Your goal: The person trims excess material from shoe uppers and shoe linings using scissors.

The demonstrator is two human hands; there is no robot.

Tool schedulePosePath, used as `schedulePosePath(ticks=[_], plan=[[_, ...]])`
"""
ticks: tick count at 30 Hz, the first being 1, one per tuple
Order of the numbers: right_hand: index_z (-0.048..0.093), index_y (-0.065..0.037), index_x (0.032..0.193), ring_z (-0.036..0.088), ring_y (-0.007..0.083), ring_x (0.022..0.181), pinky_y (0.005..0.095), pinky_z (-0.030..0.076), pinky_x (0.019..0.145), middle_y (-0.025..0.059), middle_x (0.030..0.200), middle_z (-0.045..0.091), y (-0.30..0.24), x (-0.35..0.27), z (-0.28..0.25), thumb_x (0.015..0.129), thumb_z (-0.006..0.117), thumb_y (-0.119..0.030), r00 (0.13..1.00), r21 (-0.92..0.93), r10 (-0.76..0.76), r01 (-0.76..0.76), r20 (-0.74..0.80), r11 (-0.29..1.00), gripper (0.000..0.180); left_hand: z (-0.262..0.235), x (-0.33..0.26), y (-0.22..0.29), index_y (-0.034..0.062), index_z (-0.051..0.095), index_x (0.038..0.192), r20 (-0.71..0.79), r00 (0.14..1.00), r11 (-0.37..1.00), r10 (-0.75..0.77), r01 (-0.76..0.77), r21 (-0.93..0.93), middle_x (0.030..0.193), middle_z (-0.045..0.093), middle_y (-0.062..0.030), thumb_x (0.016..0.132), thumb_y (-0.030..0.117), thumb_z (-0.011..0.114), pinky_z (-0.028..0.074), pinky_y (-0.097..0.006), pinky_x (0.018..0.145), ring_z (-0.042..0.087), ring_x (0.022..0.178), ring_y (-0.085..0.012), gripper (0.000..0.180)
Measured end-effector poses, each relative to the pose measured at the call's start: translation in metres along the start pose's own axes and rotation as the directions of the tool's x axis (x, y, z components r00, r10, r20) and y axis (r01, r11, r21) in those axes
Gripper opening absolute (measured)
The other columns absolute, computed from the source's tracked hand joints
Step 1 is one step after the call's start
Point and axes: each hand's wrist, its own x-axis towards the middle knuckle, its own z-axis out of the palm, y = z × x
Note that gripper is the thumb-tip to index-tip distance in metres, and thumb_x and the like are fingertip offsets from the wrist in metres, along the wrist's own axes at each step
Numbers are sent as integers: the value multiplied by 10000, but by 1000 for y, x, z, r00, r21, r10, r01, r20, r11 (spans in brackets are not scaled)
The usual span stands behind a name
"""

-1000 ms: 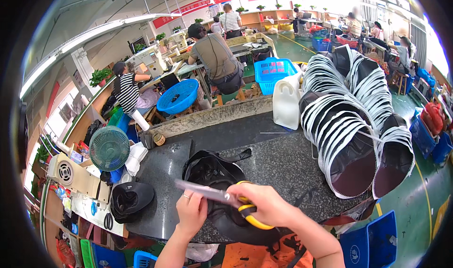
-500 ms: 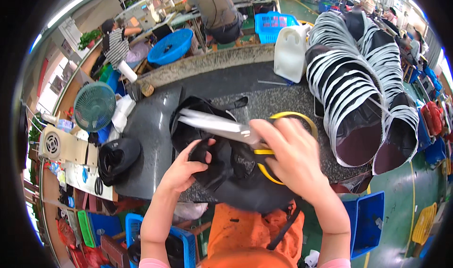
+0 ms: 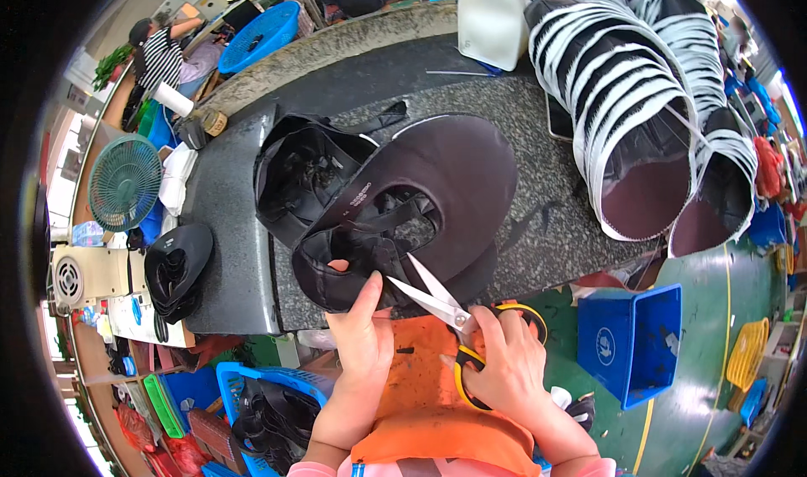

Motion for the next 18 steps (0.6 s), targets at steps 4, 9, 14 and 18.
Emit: schedulePosePath(ticks=[4, 9, 14, 18], plan=[[522, -97, 1200, 551, 302, 763, 407, 451, 649, 98, 873, 490, 3, 7, -1, 630, 836, -217, 1000, -37, -15, 14, -22, 999, 661, 6, -3, 2, 89, 484, 1244, 6, 997, 997, -72, 72, 11, 1190, 584, -90, 871, -123, 566, 532, -385, 930, 612, 1071, -208, 436], [526, -100, 1202, 545, 306, 757, 411, 451, 648, 103, 879, 485, 6, 5, -12, 619, 826, -205, 998, -23, -13, 14, 66, 1000, 664, -5, -11, 1, 119, 402, 1279, 117, 975, 977, -188, 198, -77, 1217, 548, -93, 823, -163, 611, 504, -334, 944, 587, 1105, -184, 575], [539, -106, 1207, 538, 307, 741, 408, 449, 640, 104, 870, 482, 9, 5, -22, 583, 790, -170, 996, -12, -1, 2, 85, 1000, 676, -13, -22, -7, 102, 406, 1310, 251, 955, 973, -155, 191, -127, 1185, 592, -95, 861, -129, 550, 511, -429, 998, 618, 1096, -214, 525], [559, -108, 1198, 538, 296, 736, 402, 443, 626, 100, 850, 481, 9, 4, -25, 585, 791, -176, 994, -39, -19, 23, 103, 999, 658, -25, -23, -16, 104, 365, 1351, 304, 942, 976, -144, 185, -112, 1183, 584, -88, 840, -137, 575, 495, -440, 1017, 610, 1100, -204, 603]])
